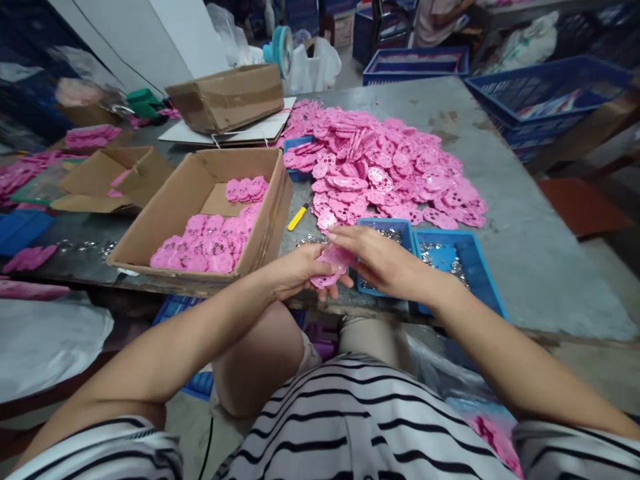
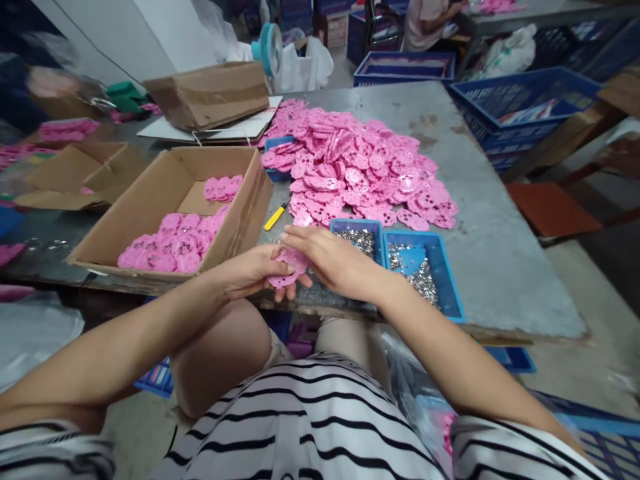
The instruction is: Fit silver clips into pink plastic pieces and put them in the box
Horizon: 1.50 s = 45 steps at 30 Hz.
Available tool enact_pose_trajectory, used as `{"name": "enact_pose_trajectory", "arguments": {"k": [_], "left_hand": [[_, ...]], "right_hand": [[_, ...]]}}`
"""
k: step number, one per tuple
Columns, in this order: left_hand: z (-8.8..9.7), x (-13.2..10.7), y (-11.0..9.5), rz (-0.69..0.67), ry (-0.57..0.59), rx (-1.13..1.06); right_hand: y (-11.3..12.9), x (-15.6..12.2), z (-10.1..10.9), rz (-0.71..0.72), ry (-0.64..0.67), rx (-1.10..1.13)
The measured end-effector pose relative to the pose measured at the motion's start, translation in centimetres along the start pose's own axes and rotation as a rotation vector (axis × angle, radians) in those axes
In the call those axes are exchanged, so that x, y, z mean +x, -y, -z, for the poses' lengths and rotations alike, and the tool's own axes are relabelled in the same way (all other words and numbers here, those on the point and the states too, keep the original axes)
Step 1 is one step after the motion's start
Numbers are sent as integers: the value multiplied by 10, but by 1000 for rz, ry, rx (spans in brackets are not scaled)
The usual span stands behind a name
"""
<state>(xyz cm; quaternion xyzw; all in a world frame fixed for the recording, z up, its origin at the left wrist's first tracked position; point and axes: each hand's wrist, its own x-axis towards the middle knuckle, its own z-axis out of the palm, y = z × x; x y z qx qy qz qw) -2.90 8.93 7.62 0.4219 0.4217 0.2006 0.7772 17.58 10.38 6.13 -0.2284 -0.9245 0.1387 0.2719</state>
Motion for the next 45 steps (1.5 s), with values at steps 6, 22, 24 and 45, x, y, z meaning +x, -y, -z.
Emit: {"name": "enact_pose_trajectory", "arguments": {"k": [6,22,24,45], "left_hand": [[-2,-4,10,-133,-225,-79],[24,-68,-45,-469,-692,-94],[19,-79,-52,-489,-749,-49],[-6,-51,-51,-547,-612,-113]], "right_hand": [[8,-52,-36,-399,-66,-176],[-48,-107,-45,-346,167,-329],[-51,-107,-42,-314,190,-300],[-52,-113,-44,-277,173,-400]]}}
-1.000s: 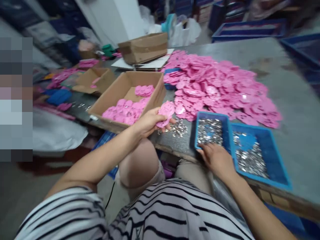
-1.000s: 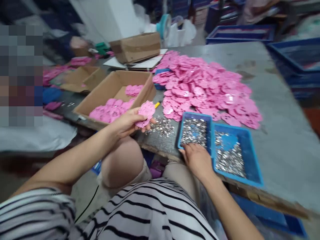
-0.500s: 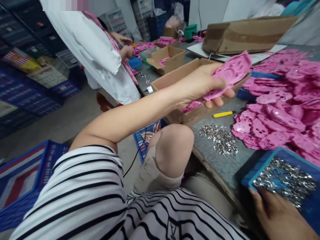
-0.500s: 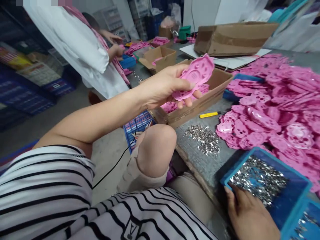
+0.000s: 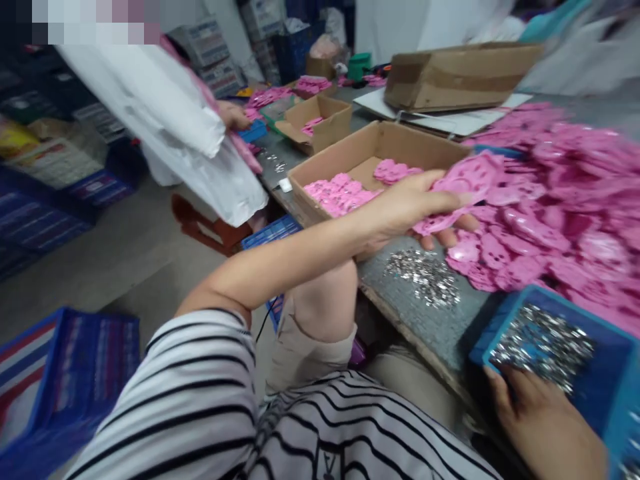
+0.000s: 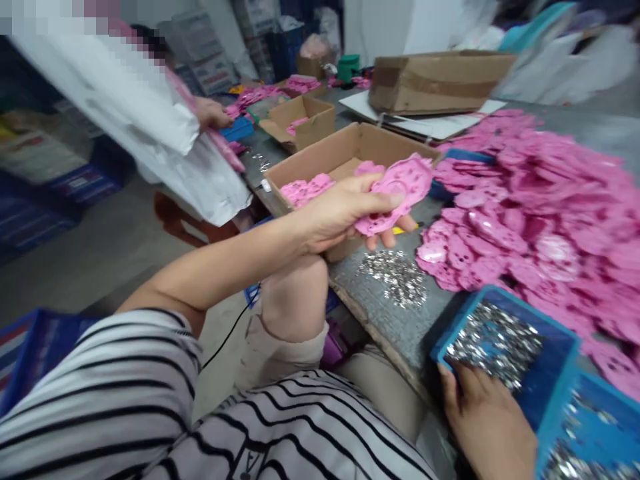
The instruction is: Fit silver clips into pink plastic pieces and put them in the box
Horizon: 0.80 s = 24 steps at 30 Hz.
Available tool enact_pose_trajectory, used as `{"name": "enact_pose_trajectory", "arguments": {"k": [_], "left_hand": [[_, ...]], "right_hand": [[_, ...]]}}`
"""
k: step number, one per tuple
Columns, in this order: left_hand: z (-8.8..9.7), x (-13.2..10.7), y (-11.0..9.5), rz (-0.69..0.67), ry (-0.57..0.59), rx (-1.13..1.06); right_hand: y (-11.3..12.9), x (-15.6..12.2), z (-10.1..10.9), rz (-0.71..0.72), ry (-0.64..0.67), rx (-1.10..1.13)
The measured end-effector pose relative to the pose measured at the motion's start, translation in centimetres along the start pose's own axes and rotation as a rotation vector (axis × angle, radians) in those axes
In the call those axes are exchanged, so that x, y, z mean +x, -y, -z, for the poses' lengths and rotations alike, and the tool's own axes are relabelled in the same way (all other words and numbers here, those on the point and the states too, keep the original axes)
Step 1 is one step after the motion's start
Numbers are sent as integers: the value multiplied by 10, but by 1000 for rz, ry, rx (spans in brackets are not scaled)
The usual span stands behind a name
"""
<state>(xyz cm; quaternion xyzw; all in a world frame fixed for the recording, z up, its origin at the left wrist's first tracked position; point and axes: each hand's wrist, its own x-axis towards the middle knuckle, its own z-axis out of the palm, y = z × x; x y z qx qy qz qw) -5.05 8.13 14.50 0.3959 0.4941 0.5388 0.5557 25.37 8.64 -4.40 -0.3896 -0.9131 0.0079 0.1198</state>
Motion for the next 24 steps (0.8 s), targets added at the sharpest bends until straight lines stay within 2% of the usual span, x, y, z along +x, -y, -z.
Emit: {"name": "enact_pose_trajectory", "arguments": {"k": [4,6,8,10,12,15,18,20,24], "left_hand": [[-18,-6,33,15,98,-199],[-24,-5,52,59,156,-219],[-31,-2,71,142,193,-236],[-41,1,89,233,181,-276],[-51,2,105,309,135,-348],[-63,2,126,421,59,-469],[-66,0,142,539,4,-530],[-64,-2,148,572,-16,-539],[-53,-5,155,550,-33,-532]], "right_hand": [[22,0,17,-109,68,99],[23,4,27,-174,72,198],[17,8,38,-317,34,198],[11,12,50,-480,46,145],[7,20,59,-595,126,75],[8,38,63,-592,354,-19],[14,54,53,-532,549,-88],[17,60,46,-523,584,-104],[17,60,43,-509,589,-100]]}}
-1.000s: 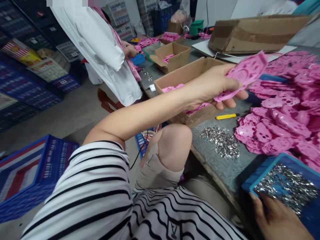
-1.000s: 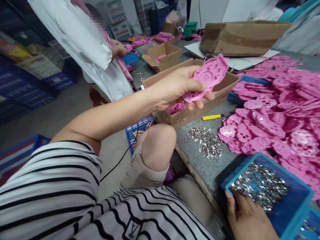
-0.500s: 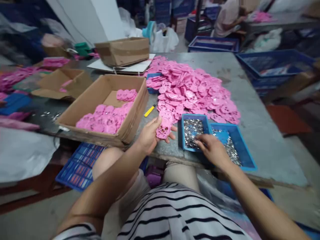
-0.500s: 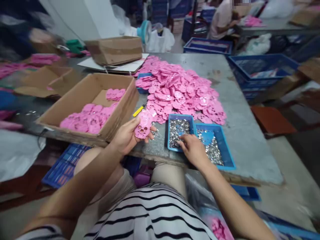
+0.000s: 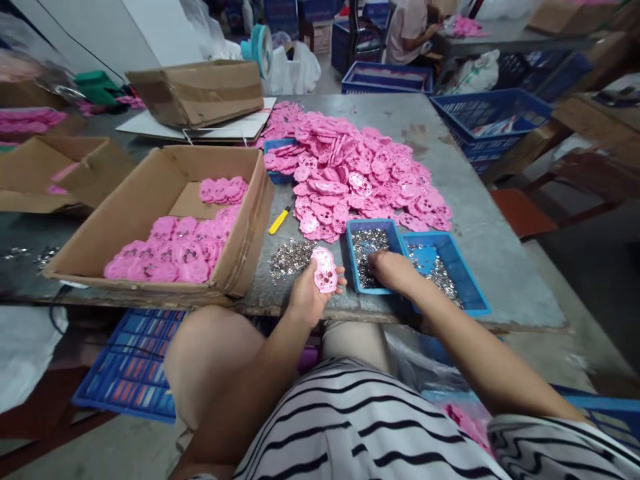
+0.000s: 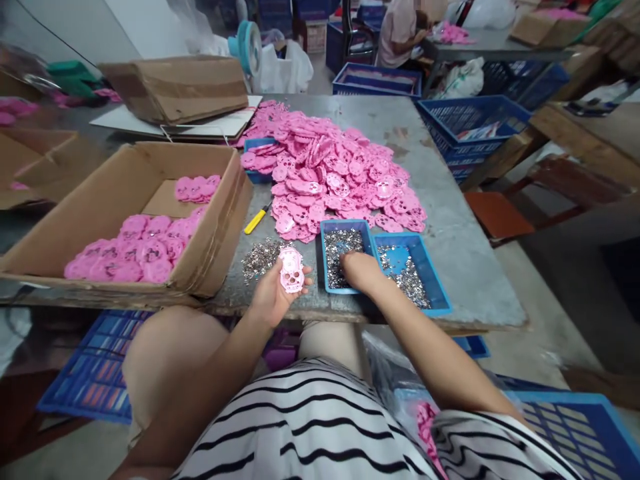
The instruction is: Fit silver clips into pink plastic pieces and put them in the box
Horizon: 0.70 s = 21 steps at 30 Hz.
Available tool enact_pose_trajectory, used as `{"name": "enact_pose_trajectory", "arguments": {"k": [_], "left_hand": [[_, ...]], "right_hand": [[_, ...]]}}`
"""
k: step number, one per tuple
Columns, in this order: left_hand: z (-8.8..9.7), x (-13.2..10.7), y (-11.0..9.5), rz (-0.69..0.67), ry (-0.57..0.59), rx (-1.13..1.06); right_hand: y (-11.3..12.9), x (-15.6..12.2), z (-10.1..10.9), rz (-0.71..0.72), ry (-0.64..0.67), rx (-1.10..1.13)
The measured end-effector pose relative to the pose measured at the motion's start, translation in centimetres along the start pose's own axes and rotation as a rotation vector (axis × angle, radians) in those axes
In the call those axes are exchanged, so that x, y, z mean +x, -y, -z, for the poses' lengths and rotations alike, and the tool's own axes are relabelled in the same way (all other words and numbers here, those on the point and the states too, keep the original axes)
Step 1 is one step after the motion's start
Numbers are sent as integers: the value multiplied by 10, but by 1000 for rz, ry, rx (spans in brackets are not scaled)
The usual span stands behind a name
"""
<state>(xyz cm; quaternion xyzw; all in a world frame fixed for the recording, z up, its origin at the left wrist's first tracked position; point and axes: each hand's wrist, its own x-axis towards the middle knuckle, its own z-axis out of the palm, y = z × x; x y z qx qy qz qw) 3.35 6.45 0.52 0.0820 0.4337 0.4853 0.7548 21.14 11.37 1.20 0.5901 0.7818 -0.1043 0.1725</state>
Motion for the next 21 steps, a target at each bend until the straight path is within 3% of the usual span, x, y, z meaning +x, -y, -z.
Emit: {"name": "enact_pose_trajectory", "arguments": {"k": [15,21], "left_hand": [[26,6,10,-121,109,124],[27,4,16,-102,122,120]], "right_hand": [[-12,-13,-2,-209,-154,290],[-22,-10,-9,-155,-309,435]]}}
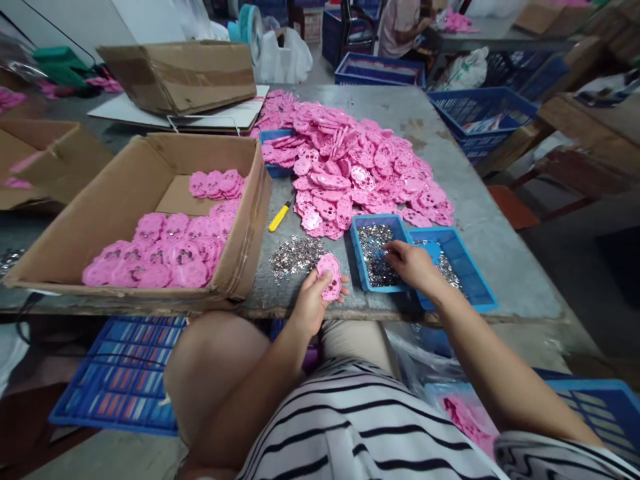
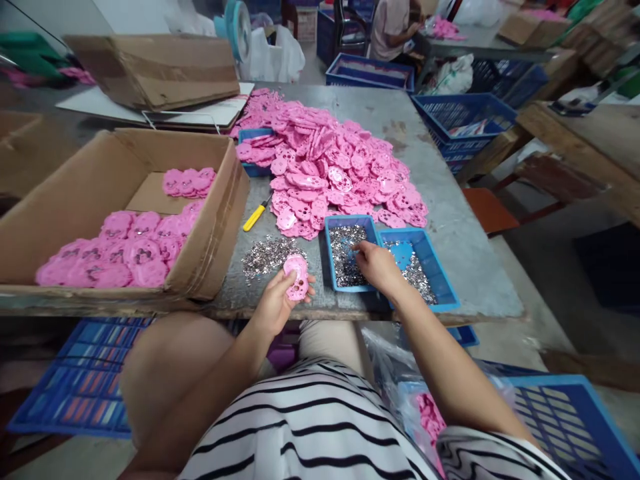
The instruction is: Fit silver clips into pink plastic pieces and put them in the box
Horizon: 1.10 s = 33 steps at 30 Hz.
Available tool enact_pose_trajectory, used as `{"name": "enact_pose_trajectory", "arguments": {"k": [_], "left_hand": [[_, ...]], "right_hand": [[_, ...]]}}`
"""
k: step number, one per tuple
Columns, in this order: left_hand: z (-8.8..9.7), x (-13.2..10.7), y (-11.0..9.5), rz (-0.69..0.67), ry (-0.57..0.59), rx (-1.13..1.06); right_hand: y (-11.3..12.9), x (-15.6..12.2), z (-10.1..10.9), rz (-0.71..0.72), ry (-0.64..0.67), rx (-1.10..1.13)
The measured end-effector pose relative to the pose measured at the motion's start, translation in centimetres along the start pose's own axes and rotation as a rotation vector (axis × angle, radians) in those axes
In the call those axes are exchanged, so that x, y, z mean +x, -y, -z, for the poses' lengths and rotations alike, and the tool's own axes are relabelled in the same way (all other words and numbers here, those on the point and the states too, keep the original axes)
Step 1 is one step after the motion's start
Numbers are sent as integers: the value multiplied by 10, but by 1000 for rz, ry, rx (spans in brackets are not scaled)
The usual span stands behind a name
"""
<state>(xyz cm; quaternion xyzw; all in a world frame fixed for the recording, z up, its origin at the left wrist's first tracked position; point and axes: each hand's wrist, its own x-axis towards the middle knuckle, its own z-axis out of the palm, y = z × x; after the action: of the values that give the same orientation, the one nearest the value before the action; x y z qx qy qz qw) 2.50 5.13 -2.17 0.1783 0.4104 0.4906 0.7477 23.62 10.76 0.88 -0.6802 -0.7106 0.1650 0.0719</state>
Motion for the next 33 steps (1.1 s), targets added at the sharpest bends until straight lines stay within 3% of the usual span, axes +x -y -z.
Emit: {"name": "enact_pose_trajectory", "arguments": {"k": [3,6,9,12,16,19,29,33], "left_hand": [[0,-2,0,9,-38,-12],[-1,-6,-1,34,-93,-49],[-3,-12,1,77,-89,-75],[-6,-18,3,97,-27,-71],[-7,-22,3,83,35,-70],[-8,-22,1,74,58,-91],[-9,-24,-4,76,52,-78],[-13,-25,-5,-105,-72,30]], "right_hand": [[-8,2,1,33,-46,123],[-7,-1,4,-28,-76,348],[5,-13,3,-42,-76,674],[27,-30,-8,42,-33,893],[51,-45,-30,251,-58,947],[57,-47,-40,323,-74,965],[62,-48,-35,256,142,1139],[64,-52,-34,190,137,1231]]}}
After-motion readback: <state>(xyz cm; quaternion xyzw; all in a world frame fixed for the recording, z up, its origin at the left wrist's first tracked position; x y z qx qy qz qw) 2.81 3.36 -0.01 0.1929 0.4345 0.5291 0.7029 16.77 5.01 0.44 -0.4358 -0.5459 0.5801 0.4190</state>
